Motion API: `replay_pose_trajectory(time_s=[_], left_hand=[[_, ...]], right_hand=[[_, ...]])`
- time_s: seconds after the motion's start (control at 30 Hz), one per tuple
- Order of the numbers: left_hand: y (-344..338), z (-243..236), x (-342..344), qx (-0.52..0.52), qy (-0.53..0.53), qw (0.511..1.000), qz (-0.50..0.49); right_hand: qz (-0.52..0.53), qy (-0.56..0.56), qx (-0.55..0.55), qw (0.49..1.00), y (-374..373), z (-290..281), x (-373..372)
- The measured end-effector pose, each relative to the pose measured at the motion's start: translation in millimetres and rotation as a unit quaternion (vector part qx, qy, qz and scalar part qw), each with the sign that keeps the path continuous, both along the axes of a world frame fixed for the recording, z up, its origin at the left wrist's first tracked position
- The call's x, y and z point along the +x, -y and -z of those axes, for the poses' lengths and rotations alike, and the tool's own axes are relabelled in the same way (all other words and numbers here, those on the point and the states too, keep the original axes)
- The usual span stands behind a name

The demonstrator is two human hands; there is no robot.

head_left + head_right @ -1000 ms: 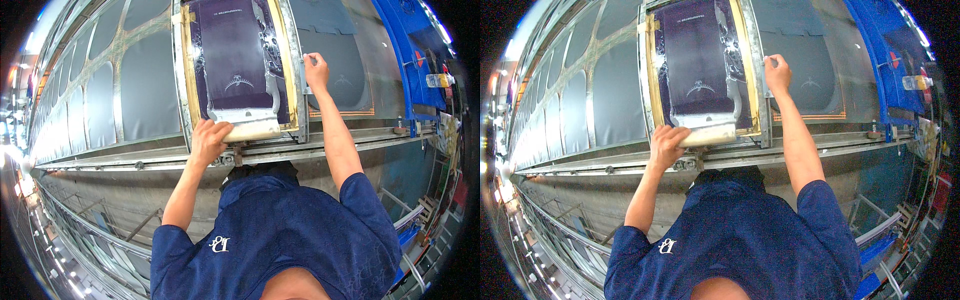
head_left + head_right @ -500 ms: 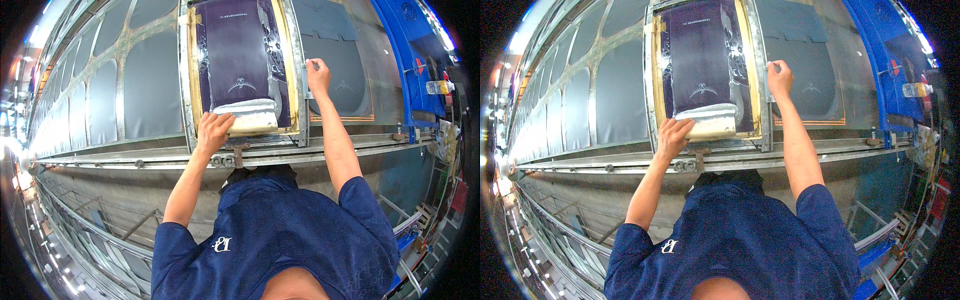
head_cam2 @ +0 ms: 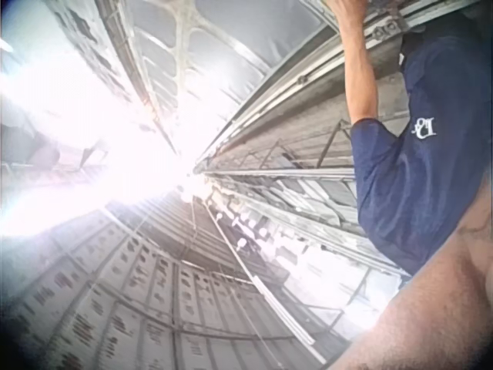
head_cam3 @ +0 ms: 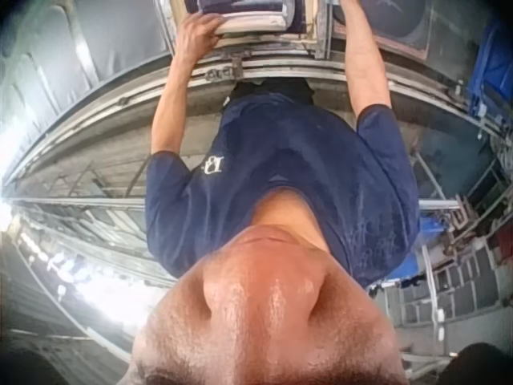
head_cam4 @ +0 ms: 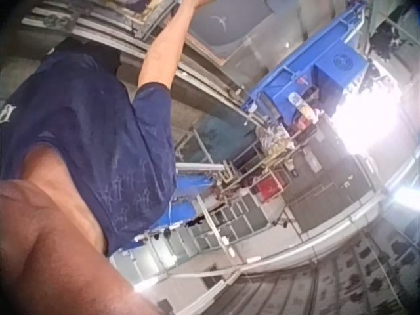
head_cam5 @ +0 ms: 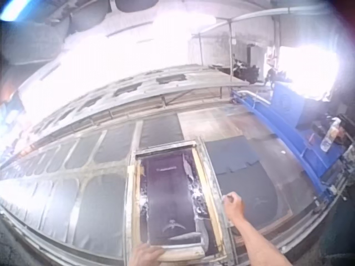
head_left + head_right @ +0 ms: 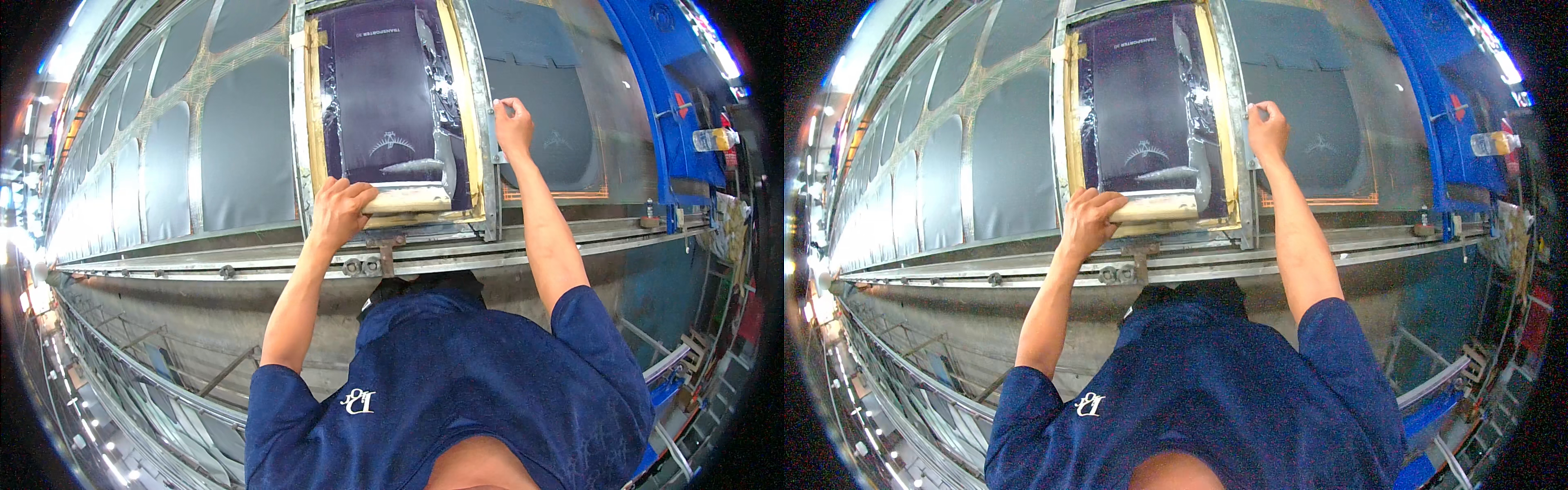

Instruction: The person uses a squeegee to spread purple ink across a screen printing frame mounted on a large curved surface. They repeatedly pull the squeegee downward, then lift and reposition it to continue spreading the ink evenly across the mesh.

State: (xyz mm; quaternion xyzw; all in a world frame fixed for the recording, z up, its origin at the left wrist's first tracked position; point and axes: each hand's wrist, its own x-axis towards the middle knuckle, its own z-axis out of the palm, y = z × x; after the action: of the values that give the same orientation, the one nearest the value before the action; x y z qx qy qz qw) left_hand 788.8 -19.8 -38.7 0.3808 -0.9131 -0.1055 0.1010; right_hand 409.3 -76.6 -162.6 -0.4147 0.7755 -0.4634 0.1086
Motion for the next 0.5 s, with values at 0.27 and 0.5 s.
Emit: replay_pose_trajectory(time_s=[0.27, 0.5], left_hand=[[-3.7, 4.6, -5.6, -0.02, -0.027, 0.999, -0.014], [-80.3, 0.6, 3.9, -0.005, -0.008, 1.0, -0.018]], right_hand=[[-0.008, 0.021, 0.047, 0.999, 2.1, -9.4, 5.6], [-0.015, 0.028, 0.021, 0.999, 1.0, -3.8, 2.6]])
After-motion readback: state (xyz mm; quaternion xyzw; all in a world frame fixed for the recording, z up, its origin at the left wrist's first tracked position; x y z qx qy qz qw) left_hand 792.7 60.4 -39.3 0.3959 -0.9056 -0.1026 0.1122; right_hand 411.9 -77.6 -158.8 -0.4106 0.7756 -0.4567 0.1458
